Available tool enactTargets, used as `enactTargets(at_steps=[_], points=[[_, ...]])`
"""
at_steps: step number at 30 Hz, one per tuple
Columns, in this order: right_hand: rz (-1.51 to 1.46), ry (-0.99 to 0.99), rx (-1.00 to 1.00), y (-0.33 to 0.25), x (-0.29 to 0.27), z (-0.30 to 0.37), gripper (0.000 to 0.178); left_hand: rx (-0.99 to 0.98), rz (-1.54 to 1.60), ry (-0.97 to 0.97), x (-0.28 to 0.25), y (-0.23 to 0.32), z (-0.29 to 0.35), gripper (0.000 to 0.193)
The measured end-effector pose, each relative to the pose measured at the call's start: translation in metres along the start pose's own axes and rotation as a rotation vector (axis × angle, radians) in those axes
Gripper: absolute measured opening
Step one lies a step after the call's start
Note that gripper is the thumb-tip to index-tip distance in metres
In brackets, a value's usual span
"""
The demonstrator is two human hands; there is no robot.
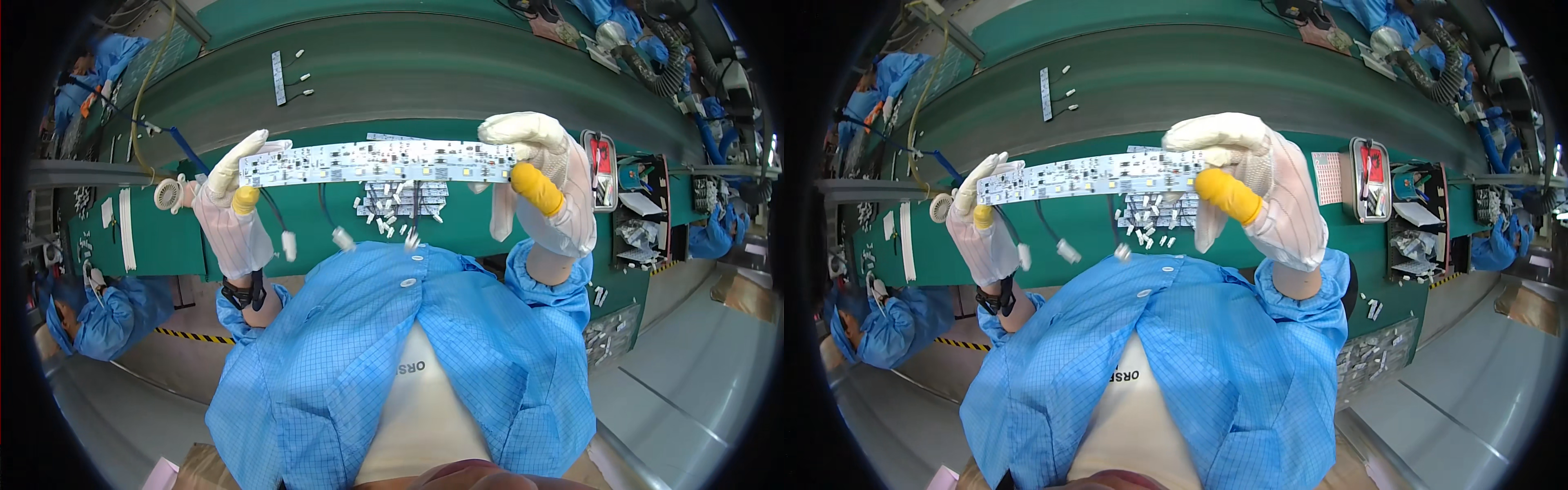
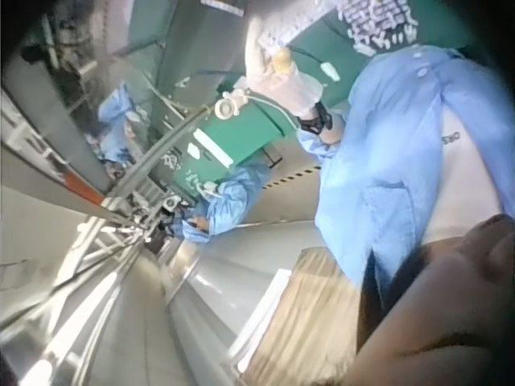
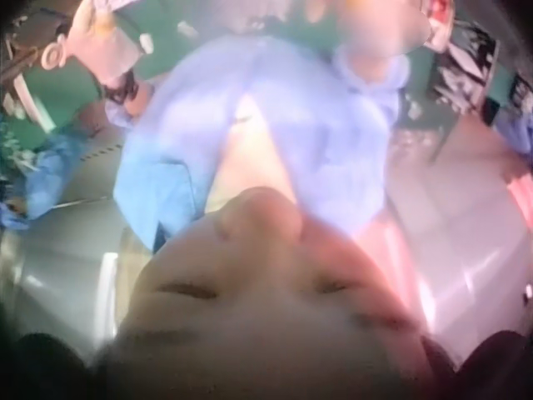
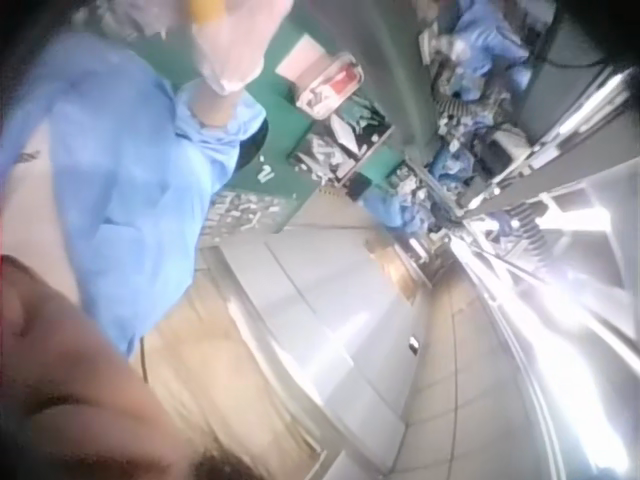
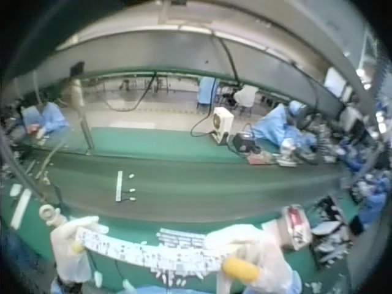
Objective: Manual assembly and inspection of printed circuit board strips at a dedicated workstation.
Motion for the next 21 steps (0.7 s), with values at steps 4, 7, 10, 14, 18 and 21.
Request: enactTargets(at_steps=[4,7,10,14,18,21], points=[[0.069,0.088,-0.136,0.002,-0.004,-0.003,0.033,0.047,0.228,0.011,-0.002,0.005,0.003,0.057],[0.093,0.107,-0.162,0.002,-0.004,-0.007,0.031,0.083,0.302,-0.001,-0.001,0.014,0.005,0.052],[0.172,0.084,-0.242,0.003,-0.004,-0.011,0.033,0.071,0.332,-0.017,0.002,0.016,0.007,0.047],[0.089,0.161,-0.126,0.015,-0.006,-0.015,0.077,0.134,0.354,-0.068,0.008,0.028,0.009,0.046],[0.055,0.075,-0.165,0.026,-0.013,-0.021,0.072,0.350,-0.027,-0.150,0.013,0.045,0.007,0.046],[0.048,0.069,-0.181,0.025,-0.010,-0.022,0.066,0.297,0.030,-0.152,0.013,0.046,0.011,0.044]])
Point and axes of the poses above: each hand's wrist, its own z-axis away from the middle knuckle, its own x-axis out of the palm, y = z × x, the point moved 7 cm from there along -z, towards the middle knuckle, and after that the axes turned 3 degrees about x, right-handed, at the moved point
